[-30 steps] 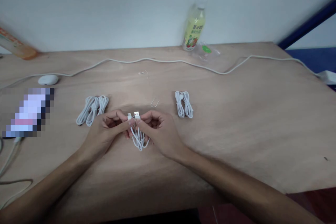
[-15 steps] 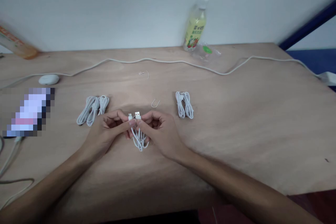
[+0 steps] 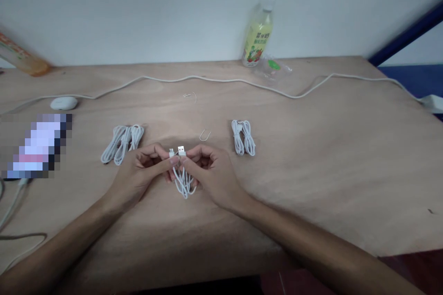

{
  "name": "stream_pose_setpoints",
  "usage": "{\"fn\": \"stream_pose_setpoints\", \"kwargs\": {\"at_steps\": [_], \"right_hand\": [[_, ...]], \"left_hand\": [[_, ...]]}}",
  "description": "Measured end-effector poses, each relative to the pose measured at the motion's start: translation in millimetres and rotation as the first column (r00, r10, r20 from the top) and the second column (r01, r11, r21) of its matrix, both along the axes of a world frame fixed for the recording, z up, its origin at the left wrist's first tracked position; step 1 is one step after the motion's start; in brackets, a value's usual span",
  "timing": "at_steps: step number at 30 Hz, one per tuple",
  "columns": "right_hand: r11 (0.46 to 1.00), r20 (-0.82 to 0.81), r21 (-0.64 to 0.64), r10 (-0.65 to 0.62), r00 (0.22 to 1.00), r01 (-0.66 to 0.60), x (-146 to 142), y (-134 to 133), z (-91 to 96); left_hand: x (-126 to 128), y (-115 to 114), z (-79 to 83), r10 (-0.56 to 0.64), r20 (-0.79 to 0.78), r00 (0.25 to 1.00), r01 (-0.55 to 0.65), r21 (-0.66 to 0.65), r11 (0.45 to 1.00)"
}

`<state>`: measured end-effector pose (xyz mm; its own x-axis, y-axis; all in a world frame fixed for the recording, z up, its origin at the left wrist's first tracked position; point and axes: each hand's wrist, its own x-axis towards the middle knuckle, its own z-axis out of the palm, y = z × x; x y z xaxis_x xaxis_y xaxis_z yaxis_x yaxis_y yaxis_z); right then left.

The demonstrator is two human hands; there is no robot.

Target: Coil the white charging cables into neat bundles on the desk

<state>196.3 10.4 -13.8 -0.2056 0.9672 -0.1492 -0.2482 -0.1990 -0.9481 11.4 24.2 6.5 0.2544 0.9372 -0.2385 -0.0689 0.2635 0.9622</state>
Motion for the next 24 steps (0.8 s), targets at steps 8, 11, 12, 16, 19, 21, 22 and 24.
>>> {"fn": "stream_pose_setpoints", "kwargs": {"at_steps": [8,11,12,16,19,21,22,24], "right_hand": [[1.000,-0.002,0.010,-0.006,1.000,0.006,-0.4,-0.1,-0.1],[1.000,-0.016,0.011,-0.007,1.000,0.007,-0.2,-0.2,0.0],[1.000,-0.021,0.010,-0.004,1.000,0.004,-0.1,-0.3,0.1],[1.000,-0.010,0.003,-0.011,1.000,0.011,0.0,-0.6,1.0],[1.000,-0.002,0.002,-0.013,1.000,0.013,-0.1,-0.5,1.6],[1.000,-0.002,0.003,-0.009,1.000,0.009,-0.2,-0.4,1.5],[1.000,-0.001,0.002,-0.010,1.000,0.010,-0.2,-0.4,1.3],[1.000,0.003,-0.004,-0.012,1.000,0.012,-0.3,-0.6,0.8]], "left_hand": [[0.9,-1.1,1.4,-0.002,0.010,1.000,0.002,0.013,1.000],[1.6,-1.1,1.6,0.000,0.007,1.000,0.000,0.003,1.000],[1.6,-1.1,1.6,0.001,0.005,1.000,-0.001,0.000,1.000],[0.4,-0.9,1.0,-0.005,0.007,1.000,0.005,0.012,1.000],[-0.7,-1.0,-0.5,-0.004,0.002,1.000,0.004,0.016,1.000],[-0.6,-1.0,-1.4,0.001,-0.004,1.000,-0.001,0.015,1.000],[-0.4,-0.9,-1.6,0.001,-0.005,1.000,-0.001,0.016,1.000],[0.3,-0.7,-1.5,-0.001,-0.004,1.000,0.001,0.017,1.000]]}}
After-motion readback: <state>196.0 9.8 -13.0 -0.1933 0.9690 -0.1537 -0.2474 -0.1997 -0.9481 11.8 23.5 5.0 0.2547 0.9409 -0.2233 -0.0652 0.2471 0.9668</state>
